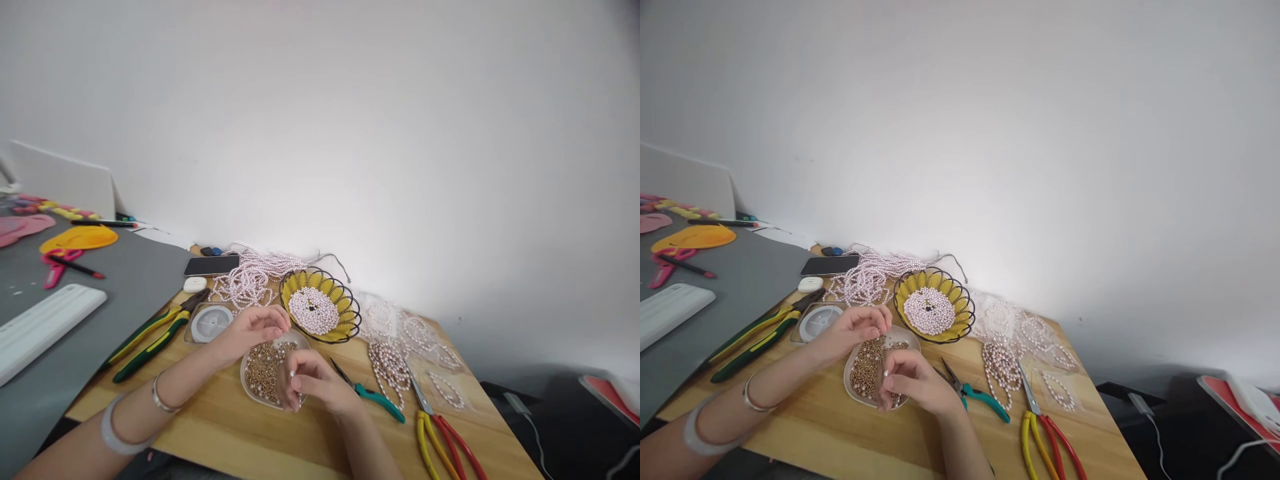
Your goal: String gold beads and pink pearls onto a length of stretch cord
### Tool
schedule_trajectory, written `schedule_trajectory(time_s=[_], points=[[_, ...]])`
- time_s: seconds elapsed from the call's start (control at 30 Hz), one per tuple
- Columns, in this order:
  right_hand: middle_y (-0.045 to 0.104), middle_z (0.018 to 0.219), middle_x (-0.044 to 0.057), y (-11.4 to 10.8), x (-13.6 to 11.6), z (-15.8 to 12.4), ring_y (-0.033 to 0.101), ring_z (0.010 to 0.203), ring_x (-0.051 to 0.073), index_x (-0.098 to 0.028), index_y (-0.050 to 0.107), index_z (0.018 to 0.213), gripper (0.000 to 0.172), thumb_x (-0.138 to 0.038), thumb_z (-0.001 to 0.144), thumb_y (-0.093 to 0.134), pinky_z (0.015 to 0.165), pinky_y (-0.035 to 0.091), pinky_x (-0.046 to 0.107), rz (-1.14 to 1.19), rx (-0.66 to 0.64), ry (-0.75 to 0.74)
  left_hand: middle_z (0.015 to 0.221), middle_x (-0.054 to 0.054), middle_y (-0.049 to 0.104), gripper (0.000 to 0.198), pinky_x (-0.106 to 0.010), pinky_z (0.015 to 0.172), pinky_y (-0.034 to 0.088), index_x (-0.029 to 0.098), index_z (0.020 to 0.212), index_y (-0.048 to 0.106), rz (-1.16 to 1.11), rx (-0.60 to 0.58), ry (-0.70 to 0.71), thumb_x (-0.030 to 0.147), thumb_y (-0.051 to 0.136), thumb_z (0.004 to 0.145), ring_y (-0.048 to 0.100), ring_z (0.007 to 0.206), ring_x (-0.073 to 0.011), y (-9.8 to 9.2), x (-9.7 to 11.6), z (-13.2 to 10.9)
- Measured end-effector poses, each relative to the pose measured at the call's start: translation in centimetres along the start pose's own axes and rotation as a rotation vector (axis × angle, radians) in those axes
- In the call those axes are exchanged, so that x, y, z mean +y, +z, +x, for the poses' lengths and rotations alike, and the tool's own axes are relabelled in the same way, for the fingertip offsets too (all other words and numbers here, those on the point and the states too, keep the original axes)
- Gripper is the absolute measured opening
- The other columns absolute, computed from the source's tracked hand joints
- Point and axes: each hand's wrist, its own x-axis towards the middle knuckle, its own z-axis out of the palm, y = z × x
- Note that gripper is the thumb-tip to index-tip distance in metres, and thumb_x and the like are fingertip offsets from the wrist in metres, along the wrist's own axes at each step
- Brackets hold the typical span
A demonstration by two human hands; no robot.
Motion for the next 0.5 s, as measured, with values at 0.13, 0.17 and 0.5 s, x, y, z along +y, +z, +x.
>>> schedule_trajectory(time_s=[0.13,0.17,0.5], points=[[0.059,0.054,-0.004,-0.07,0.12,-0.01,0.056,0.051,0.013,-0.02,0.053,0.071,0.04,-0.047,0.083,0.081,0.057,0.046,0.026,0.013,0.015,0.005,0.09,-0.005,0.064,0.035,-0.03,0.08,0.043,0.016,0.078,0.075,0.012,0.001,0.001,0.05,0.085,0.077,0.058,0.086,-0.0182,0.15,0.23,0.06],[0.059,0.054,-0.004,-0.09,0.16,-0.01,0.056,0.052,0.013,-0.02,0.053,0.072,0.039,-0.046,0.083,0.081,0.057,0.046,0.026,0.02,0.015,0.002,0.09,-0.005,0.064,0.036,-0.03,0.08,0.043,0.016,0.077,0.074,0.013,0.0,0.002,0.05,0.085,0.076,0.058,0.086,-0.0181,0.17,0.26,0.06],[0.059,0.055,-0.006,-0.54,0.64,-0.03,0.057,0.052,0.013,-0.021,0.054,0.075,0.037,-0.046,0.085,0.08,0.059,0.048,0.027,-0.012,0.055,-0.004,0.091,-0.006,0.064,0.034,-0.029,0.077,0.044,0.016,0.079,0.066,0.058,-0.125,0.021,0.047,0.076,0.087,0.058,0.085,-0.0176,-0.03,0.2,-0.12]])
